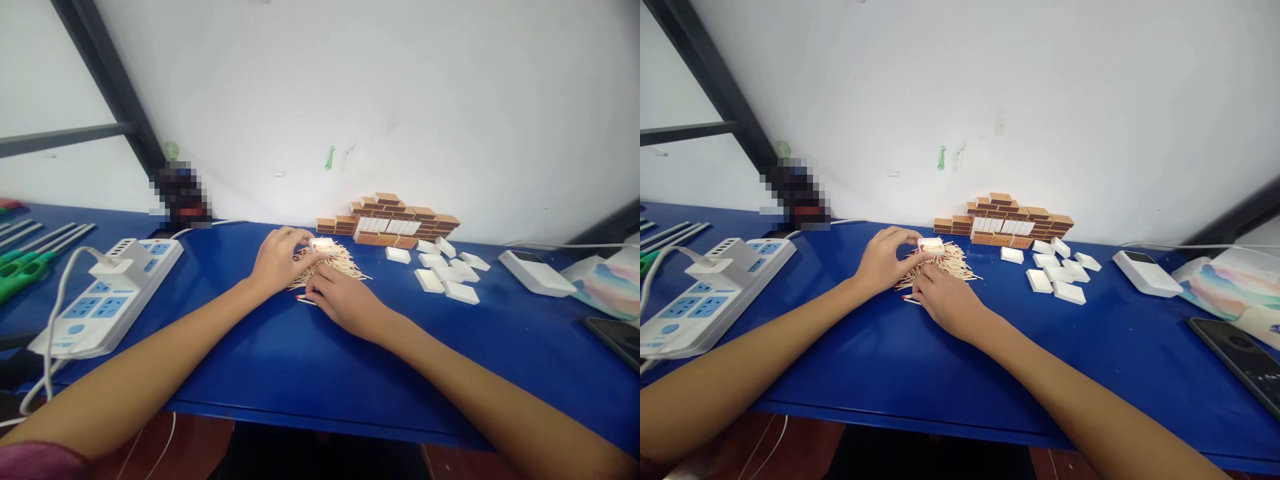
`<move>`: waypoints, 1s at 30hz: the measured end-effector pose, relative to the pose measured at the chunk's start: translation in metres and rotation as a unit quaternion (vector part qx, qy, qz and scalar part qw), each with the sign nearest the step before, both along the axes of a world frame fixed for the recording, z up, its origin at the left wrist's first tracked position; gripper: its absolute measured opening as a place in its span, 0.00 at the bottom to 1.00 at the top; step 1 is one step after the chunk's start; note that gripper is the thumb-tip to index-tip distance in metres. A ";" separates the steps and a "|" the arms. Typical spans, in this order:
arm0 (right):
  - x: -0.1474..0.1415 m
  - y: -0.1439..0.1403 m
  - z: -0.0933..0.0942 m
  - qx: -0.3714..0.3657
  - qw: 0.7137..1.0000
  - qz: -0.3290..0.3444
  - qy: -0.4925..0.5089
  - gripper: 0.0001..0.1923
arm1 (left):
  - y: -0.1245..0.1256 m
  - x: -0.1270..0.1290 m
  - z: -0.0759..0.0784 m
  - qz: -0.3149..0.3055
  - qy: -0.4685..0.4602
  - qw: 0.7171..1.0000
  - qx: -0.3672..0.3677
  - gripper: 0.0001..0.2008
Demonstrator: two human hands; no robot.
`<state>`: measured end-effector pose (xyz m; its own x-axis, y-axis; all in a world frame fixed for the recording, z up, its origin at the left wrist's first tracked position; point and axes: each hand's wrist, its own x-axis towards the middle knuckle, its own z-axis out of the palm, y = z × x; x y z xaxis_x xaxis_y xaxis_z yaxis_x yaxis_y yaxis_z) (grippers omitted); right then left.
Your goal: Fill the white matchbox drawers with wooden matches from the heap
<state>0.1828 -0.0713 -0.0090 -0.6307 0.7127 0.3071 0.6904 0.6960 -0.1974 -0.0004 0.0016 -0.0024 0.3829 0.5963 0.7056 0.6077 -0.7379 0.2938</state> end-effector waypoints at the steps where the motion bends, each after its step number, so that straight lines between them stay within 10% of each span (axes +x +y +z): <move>1: 0.001 0.000 0.001 -0.002 1.000 -0.004 -0.002 0.08 | 0.000 0.000 0.000 -0.001 -0.001 1.000 0.001 0.15; 30: 0.023 -0.004 0.028 -0.064 0.997 -0.045 0.002 0.07 | -0.003 0.001 0.005 0.002 -0.010 1.000 0.011 0.15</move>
